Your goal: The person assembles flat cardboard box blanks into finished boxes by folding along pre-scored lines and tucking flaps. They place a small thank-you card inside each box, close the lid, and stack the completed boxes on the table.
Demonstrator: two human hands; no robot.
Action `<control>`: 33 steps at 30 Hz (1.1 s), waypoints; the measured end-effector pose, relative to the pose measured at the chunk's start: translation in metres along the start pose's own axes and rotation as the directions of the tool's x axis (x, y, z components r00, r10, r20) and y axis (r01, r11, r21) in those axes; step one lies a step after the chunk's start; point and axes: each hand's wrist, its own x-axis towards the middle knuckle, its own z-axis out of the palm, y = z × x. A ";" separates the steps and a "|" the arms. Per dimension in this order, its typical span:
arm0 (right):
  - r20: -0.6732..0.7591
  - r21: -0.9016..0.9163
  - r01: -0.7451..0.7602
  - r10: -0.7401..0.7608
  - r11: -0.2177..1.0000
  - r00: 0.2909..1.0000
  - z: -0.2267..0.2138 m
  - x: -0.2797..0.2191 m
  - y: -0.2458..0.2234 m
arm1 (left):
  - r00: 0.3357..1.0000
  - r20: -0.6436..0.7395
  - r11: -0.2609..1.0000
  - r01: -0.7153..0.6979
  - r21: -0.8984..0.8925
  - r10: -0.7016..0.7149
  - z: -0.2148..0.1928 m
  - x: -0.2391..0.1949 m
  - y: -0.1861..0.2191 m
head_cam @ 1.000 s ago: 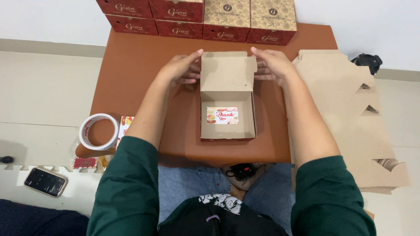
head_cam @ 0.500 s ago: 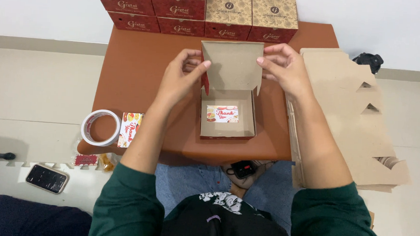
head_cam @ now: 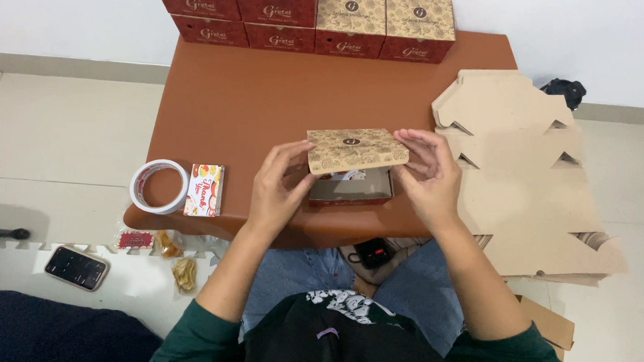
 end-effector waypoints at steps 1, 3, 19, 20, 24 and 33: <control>-0.001 0.000 0.004 -0.004 1.000 1.000 -0.001 -0.004 0.000 | 1.000 -0.001 1.000 -0.004 0.000 0.004 -0.001 -0.003 0.005; 0.017 -0.080 0.048 -0.047 0.996 0.999 -0.002 -0.013 0.000 | 0.999 0.043 0.998 0.026 0.053 -0.028 -0.003 -0.010 0.016; -0.007 -0.467 0.232 -0.266 0.853 0.964 0.011 -0.038 -0.011 | 0.998 0.060 0.900 -0.024 0.435 -0.002 0.009 -0.032 0.003; -0.013 -0.481 0.213 -0.250 0.850 0.968 0.011 -0.040 -0.009 | 0.999 0.051 0.883 -0.035 0.468 0.012 0.011 -0.031 0.002; -0.068 -0.426 0.131 -0.176 0.895 0.982 0.013 -0.040 -0.018 | 0.999 0.013 0.880 -0.041 0.473 0.039 0.012 -0.027 0.013; 0.021 -0.374 0.027 -0.020 0.927 1.000 -0.004 -0.044 -0.029 | 0.989 0.130 0.949 0.020 0.314 -0.065 0.000 -0.039 0.030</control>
